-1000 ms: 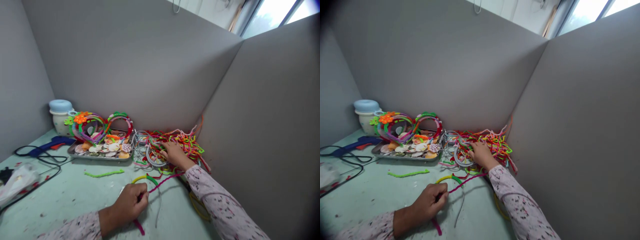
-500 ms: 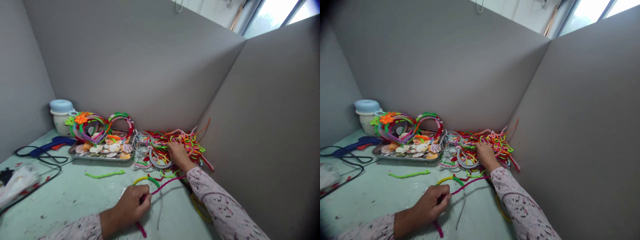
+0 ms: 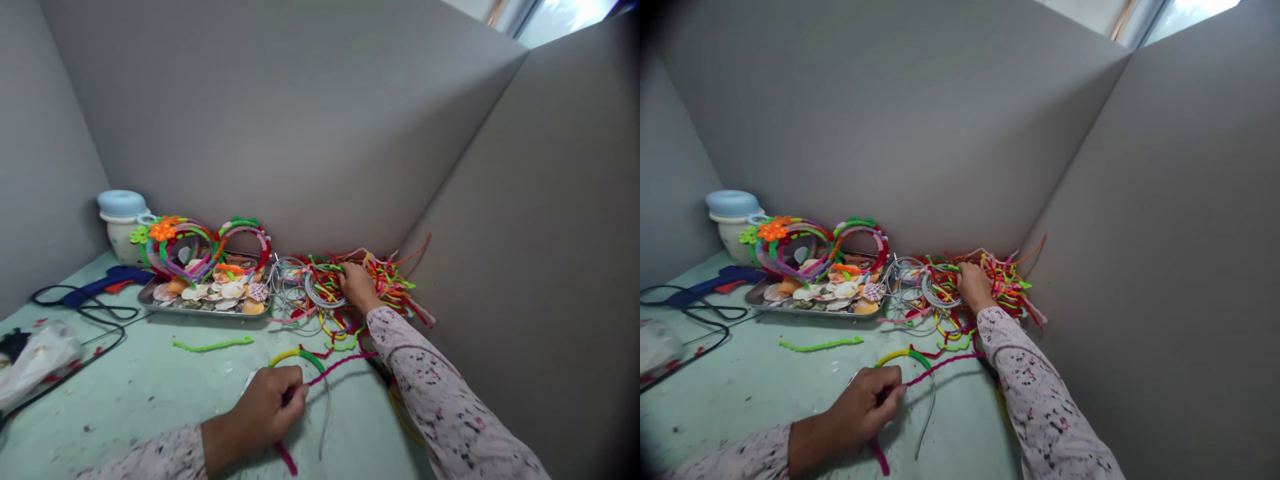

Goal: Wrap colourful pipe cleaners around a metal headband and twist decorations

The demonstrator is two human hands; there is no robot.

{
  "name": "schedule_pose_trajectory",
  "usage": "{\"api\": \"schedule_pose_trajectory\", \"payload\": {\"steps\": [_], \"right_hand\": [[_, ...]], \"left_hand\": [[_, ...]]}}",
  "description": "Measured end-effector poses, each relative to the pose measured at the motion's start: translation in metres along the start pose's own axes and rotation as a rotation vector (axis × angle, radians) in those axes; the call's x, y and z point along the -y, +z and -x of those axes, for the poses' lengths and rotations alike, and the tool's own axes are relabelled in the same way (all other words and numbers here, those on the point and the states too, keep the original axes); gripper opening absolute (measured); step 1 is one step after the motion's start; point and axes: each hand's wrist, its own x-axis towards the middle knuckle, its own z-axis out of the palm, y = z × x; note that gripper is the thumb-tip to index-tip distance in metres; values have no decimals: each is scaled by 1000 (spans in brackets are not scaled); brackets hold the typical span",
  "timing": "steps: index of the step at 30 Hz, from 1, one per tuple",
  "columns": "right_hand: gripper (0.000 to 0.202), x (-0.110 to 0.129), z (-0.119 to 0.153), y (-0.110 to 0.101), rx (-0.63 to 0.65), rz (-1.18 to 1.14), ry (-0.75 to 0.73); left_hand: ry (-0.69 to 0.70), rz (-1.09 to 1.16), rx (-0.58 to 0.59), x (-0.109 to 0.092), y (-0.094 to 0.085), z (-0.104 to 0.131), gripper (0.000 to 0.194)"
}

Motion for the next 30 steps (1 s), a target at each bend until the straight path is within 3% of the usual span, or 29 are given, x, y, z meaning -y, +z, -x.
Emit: {"api": "schedule_pose_trajectory", "payload": {"steps": [3,6,9,12,13,15,19,21,24,30], "right_hand": [[38,1,9,-7,20,-23,-43],[42,-1,22,-30,-24,-73,-143],[26,1,50,-58,-274,-203,-172],[20,12,96,-73,-499,-444,-2],[21,18,113,-73,-537,-510,56],[25,32,141,-65,-470,-650,128],[35,60,163,-39,-77,-1131,368],[42,68,161,-30,-15,-1369,476],[42,72,155,-22,-123,-1565,563],[32,58,157,-10,-280,-1772,693]], "left_hand": [[-14,40,-22,0,-1,0,29],[-26,93,-59,1,-3,-1,31],[-54,156,-143,1,-7,-3,33],[-118,207,-236,-1,-12,-5,35],[-127,216,-261,-2,-13,-6,35],[-143,230,-304,-4,-14,-5,35],[-95,180,-246,-8,-11,-2,34],[-50,135,-186,-8,-9,-1,33],[-22,76,-121,-7,-7,0,32],[-29,56,-103,-3,-6,-2,35]]}}
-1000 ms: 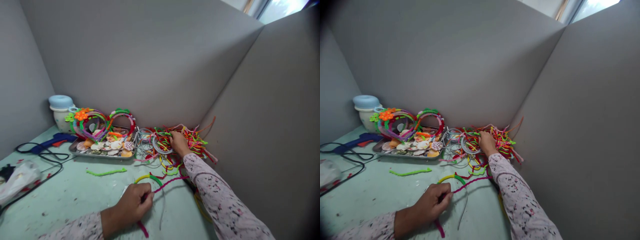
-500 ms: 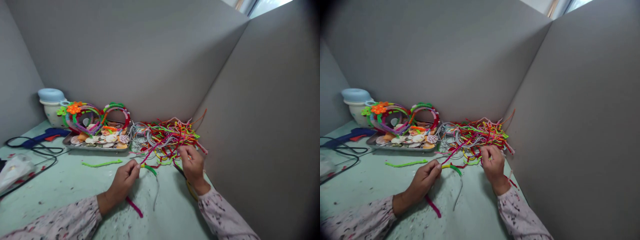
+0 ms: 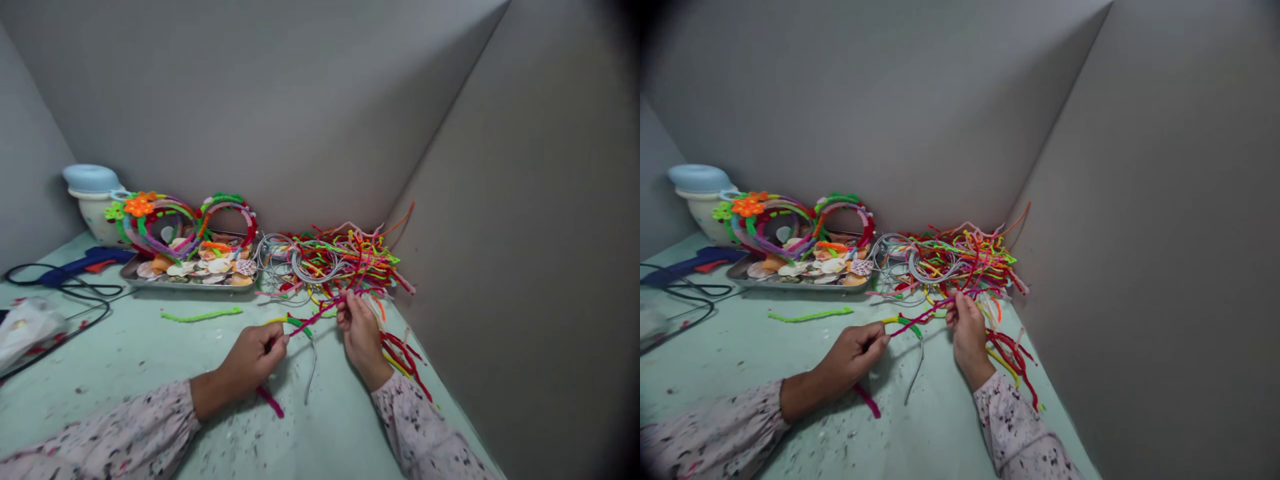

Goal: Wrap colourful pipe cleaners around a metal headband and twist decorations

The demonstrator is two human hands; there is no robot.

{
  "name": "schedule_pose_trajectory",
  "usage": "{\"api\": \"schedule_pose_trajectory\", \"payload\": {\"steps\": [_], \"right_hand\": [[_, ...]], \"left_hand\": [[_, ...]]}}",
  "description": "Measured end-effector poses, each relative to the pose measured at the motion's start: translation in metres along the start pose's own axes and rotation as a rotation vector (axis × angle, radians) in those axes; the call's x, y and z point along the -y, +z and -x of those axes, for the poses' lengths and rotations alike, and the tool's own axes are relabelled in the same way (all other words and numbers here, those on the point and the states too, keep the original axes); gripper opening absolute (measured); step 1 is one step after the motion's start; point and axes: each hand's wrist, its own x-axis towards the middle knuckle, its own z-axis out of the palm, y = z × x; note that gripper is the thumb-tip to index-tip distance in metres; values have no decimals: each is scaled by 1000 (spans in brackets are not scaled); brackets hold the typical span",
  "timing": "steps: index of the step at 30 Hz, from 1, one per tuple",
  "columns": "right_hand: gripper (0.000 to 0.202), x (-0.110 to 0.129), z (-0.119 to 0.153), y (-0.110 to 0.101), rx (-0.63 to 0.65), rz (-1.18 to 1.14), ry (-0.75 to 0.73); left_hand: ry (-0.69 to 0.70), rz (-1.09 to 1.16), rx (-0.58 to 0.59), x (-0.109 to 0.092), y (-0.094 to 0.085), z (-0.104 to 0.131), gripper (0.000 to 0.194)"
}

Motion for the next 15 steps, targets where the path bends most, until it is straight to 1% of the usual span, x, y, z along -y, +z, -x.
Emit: {"api": "schedule_pose_trajectory", "payload": {"steps": [2,5,11,15], "right_hand": [[29,-1,-5,-6,-75,-75,5],[26,-2,-13,-12,-144,-153,12],[23,-1,-21,-19,-216,-240,-14],[22,2,-27,-24,-265,-231,-20]], "left_hand": [[-3,4,4,0,0,-1,36],[-16,12,10,-1,-1,-2,38],[-31,61,26,-2,-3,0,41],[-69,93,31,-3,-6,2,42]]}}
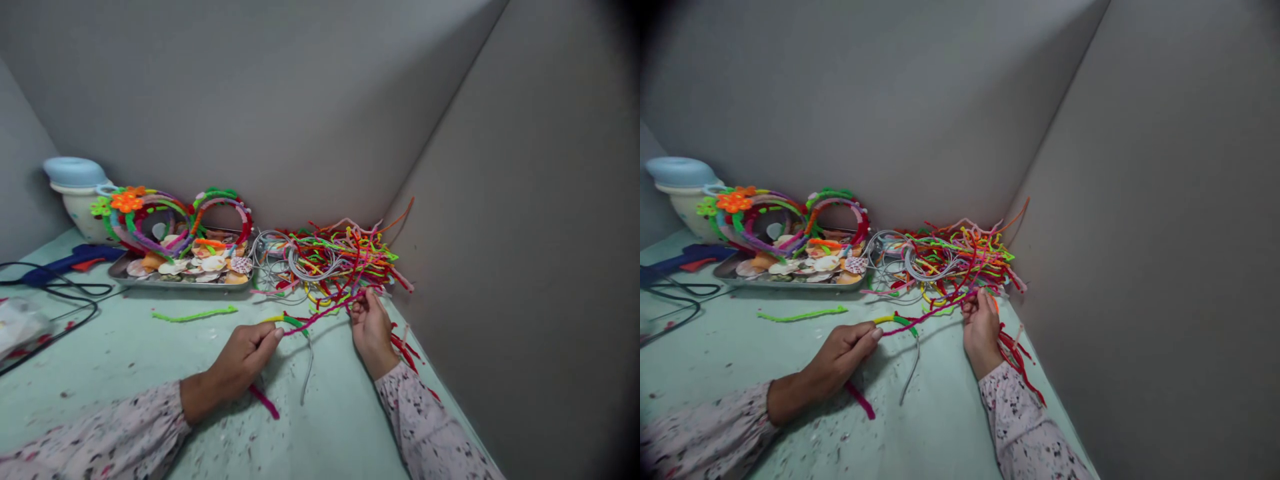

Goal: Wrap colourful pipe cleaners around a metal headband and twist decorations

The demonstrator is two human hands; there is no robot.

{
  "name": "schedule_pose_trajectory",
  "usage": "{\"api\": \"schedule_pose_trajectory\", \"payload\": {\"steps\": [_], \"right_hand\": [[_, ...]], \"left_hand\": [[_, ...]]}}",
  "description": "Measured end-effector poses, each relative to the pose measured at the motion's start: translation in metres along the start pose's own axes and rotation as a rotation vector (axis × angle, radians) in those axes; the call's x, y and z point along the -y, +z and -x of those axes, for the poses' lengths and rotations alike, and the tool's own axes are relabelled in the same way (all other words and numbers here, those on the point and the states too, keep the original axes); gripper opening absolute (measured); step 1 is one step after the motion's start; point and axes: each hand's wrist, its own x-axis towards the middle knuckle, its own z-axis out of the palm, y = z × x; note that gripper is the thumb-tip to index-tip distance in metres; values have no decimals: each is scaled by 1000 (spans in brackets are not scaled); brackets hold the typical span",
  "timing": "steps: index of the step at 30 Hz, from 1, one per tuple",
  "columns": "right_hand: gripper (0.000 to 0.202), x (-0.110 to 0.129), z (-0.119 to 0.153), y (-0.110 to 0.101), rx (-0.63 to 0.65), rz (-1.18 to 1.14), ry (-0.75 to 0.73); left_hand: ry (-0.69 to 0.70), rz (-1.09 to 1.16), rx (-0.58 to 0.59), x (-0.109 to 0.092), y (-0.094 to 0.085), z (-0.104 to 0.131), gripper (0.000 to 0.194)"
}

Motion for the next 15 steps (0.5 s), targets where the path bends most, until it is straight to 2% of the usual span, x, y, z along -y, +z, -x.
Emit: {"api": "schedule_pose_trajectory", "payload": {"steps": [4,7,10,15], "right_hand": [[24,8,-7,-1,-18,19,-27],[29,13,-2,2,80,89,-12],[32,12,13,8,311,195,175],[29,0,47,18,607,484,293]], "left_hand": [[-22,37,-66,0,-2,-1,43],[-52,68,-105,2,-2,-3,41],[-71,106,-110,2,-2,-5,40],[-77,135,-50,-1,0,-7,27]]}}
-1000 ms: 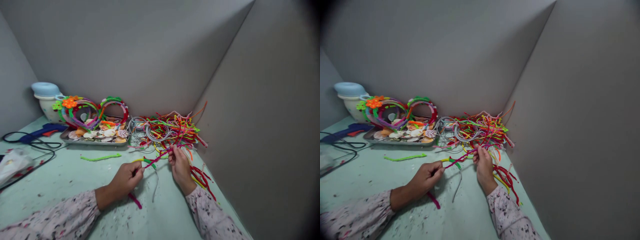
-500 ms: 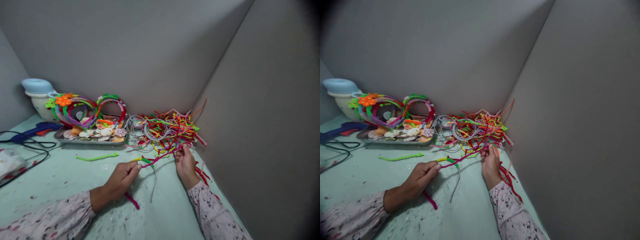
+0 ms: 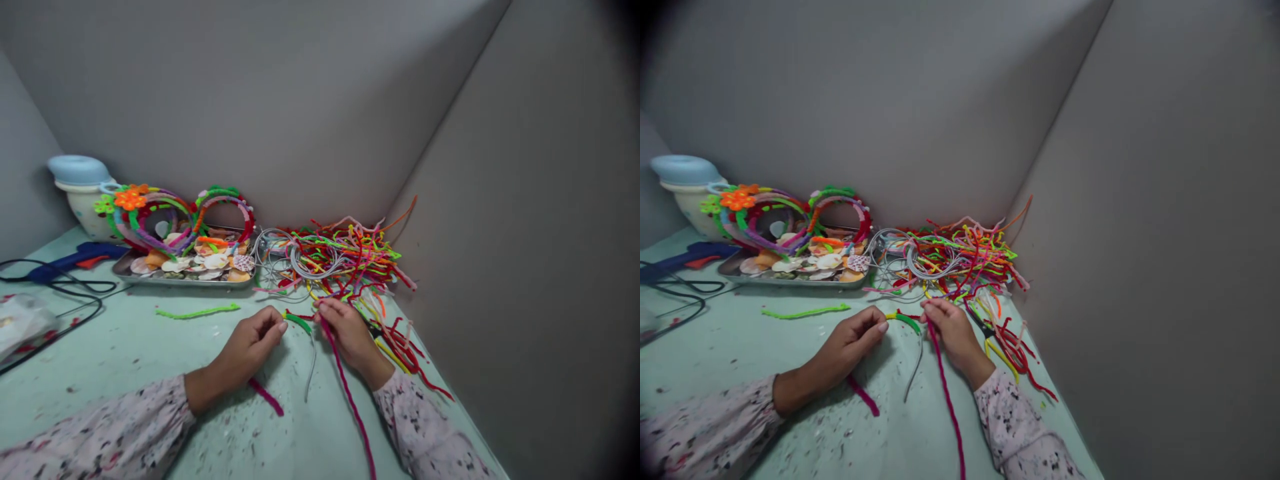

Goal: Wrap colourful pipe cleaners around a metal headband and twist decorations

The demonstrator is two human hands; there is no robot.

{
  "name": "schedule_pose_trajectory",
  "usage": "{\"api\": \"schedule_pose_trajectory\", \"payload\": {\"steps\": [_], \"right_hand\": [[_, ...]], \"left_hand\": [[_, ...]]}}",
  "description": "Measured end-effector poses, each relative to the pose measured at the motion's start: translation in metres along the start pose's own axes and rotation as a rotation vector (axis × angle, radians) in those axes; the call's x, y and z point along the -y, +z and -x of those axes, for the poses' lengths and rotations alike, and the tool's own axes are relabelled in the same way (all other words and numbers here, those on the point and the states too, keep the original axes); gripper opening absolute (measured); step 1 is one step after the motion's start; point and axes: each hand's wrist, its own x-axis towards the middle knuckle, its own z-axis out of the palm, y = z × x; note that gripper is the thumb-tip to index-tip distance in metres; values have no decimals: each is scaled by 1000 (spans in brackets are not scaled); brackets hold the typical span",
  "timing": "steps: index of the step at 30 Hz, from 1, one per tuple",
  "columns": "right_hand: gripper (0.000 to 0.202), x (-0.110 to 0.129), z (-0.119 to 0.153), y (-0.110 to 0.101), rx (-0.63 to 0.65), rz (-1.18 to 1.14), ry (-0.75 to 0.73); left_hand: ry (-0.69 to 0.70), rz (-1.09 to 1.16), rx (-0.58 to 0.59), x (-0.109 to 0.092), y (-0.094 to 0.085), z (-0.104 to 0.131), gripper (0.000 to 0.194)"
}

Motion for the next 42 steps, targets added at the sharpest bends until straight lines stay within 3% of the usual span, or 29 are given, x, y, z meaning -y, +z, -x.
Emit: {"api": "schedule_pose_trajectory", "payload": {"steps": [4,10,22,29,42], "right_hand": [[29,-1,8,15,112,192,-20],[34,-3,9,21,95,199,-17],[11,-14,15,30,99,453,-165],[12,-14,17,30,126,523,-195],[13,-14,20,29,117,540,-188]], "left_hand": [[10,-15,34,0,2,-2,20],[27,-54,34,2,3,-2,19],[-3,-117,26,1,5,-4,24],[-25,-145,23,3,5,-4,20],[61,-366,73,-1,7,0,21]]}}
